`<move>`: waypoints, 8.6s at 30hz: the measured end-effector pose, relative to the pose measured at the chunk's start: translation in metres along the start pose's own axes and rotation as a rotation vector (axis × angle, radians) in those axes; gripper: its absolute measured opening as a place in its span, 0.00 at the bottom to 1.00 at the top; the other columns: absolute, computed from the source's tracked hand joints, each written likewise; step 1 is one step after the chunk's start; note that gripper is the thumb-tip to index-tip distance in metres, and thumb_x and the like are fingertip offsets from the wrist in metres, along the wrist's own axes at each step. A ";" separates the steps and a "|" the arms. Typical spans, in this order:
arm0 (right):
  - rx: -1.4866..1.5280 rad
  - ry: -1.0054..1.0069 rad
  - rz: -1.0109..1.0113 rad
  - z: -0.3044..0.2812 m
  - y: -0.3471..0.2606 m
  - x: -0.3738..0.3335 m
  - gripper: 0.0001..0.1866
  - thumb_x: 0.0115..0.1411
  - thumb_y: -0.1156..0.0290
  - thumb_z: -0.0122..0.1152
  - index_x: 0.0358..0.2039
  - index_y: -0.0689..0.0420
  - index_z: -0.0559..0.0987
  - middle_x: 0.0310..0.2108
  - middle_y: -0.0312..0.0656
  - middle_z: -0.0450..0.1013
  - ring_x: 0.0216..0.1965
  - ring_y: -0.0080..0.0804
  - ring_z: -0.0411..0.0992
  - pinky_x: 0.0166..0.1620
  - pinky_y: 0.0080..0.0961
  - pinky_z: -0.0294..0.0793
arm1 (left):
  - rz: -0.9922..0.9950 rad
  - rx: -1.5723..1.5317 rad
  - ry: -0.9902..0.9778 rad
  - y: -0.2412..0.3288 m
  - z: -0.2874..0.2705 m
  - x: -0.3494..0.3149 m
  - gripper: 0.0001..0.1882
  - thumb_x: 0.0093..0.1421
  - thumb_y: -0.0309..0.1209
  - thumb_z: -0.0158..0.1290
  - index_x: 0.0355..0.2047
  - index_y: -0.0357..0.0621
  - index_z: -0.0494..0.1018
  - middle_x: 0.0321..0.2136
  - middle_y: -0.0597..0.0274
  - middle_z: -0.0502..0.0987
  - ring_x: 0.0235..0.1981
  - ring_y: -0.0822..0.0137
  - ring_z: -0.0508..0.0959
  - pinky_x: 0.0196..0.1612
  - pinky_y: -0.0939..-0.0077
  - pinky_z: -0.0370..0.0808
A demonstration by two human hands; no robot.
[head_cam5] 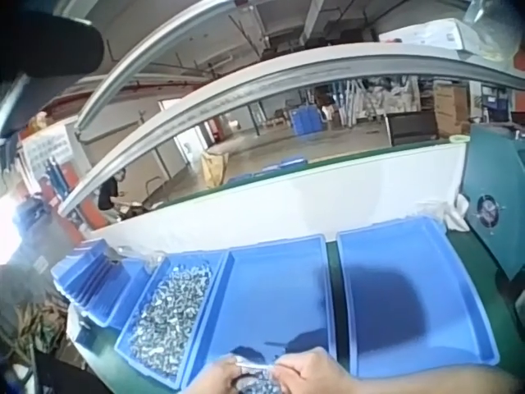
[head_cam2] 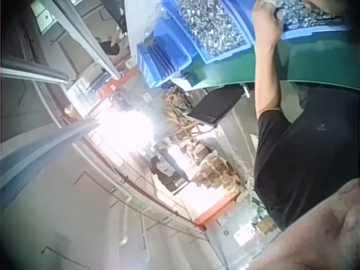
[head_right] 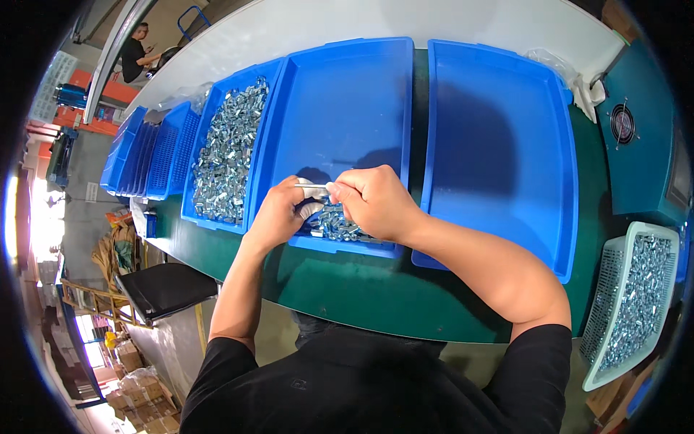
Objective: Checking the dimensions or clearance of small metal parts using a handheld inspection gauge.
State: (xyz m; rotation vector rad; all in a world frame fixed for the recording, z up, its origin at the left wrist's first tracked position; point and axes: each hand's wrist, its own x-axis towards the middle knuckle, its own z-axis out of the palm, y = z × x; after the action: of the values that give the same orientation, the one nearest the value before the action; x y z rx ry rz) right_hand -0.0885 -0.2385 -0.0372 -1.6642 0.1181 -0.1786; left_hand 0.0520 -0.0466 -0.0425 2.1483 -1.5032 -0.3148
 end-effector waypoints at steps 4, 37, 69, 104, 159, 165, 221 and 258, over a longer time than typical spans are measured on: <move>0.020 -0.005 0.014 -0.001 0.004 0.000 0.15 0.67 0.70 0.55 0.26 0.65 0.79 0.15 0.41 0.73 0.18 0.22 0.69 0.24 0.25 0.68 | -0.083 -0.044 -0.020 0.003 -0.001 -0.002 0.16 0.55 0.21 0.61 0.45 0.41 0.78 0.35 0.54 0.77 0.34 0.57 0.76 0.37 0.66 0.73; 0.169 -0.212 0.290 -0.003 0.005 -0.002 0.21 0.70 0.67 0.52 0.18 0.60 0.75 0.12 0.33 0.67 0.15 0.18 0.64 0.21 0.22 0.62 | -0.144 -0.972 0.487 0.049 0.045 -0.016 0.09 0.59 0.19 0.60 0.40 0.36 0.76 0.33 0.58 0.81 0.31 0.73 0.81 0.34 0.78 0.79; 0.307 -0.008 0.121 -0.004 0.018 0.006 0.21 0.73 0.63 0.49 0.23 0.61 0.74 0.14 0.32 0.66 0.18 0.18 0.64 0.26 0.21 0.68 | -0.126 -0.017 0.098 0.014 0.035 0.025 0.07 0.52 0.22 0.61 0.32 0.34 0.75 0.31 0.47 0.78 0.36 0.47 0.78 0.40 0.56 0.74; 0.124 -0.261 0.283 -0.004 -0.002 -0.002 0.20 0.69 0.66 0.53 0.19 0.59 0.75 0.11 0.34 0.66 0.15 0.17 0.64 0.22 0.21 0.61 | -0.144 -0.942 0.508 0.046 0.049 -0.023 0.11 0.58 0.18 0.61 0.41 0.38 0.75 0.33 0.60 0.81 0.32 0.72 0.82 0.34 0.79 0.79; -0.367 0.013 -0.281 0.004 0.019 -0.004 0.12 0.62 0.74 0.58 0.20 0.62 0.74 0.17 0.50 0.69 0.20 0.49 0.68 0.26 0.38 0.66 | -0.403 -1.133 0.443 0.028 0.034 -0.023 0.04 0.63 0.21 0.56 0.38 0.40 0.76 0.29 0.59 0.81 0.26 0.73 0.79 0.28 0.83 0.73; -0.435 0.022 -0.409 0.006 0.020 -0.007 0.12 0.61 0.74 0.59 0.21 0.62 0.73 0.16 0.49 0.68 0.18 0.47 0.67 0.25 0.38 0.65 | -0.373 -1.214 0.350 0.038 0.040 -0.017 0.04 0.64 0.22 0.56 0.37 0.42 0.74 0.28 0.62 0.81 0.26 0.75 0.80 0.26 0.84 0.72; -0.176 0.019 -0.187 0.004 0.015 0.001 0.18 0.67 0.69 0.55 0.20 0.63 0.76 0.11 0.42 0.66 0.14 0.26 0.62 0.21 0.29 0.60 | -0.418 -1.226 0.554 0.017 0.035 -0.020 0.08 0.68 0.24 0.53 0.45 0.36 0.76 0.36 0.53 0.82 0.33 0.67 0.83 0.36 0.78 0.81; -0.063 -0.029 0.015 -0.001 0.012 0.002 0.19 0.69 0.68 0.53 0.20 0.63 0.75 0.13 0.35 0.68 0.16 0.18 0.67 0.22 0.22 0.63 | -0.458 -0.100 0.909 -0.031 -0.026 -0.040 0.13 0.64 0.30 0.59 0.47 0.38 0.77 0.37 0.58 0.81 0.33 0.73 0.78 0.36 0.79 0.74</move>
State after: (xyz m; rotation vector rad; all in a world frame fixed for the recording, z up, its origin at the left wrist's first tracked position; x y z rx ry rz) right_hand -0.0864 -0.2409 -0.0492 -1.7279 0.1152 -0.1399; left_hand 0.0748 0.0058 -0.0402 2.0766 -0.4780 0.3958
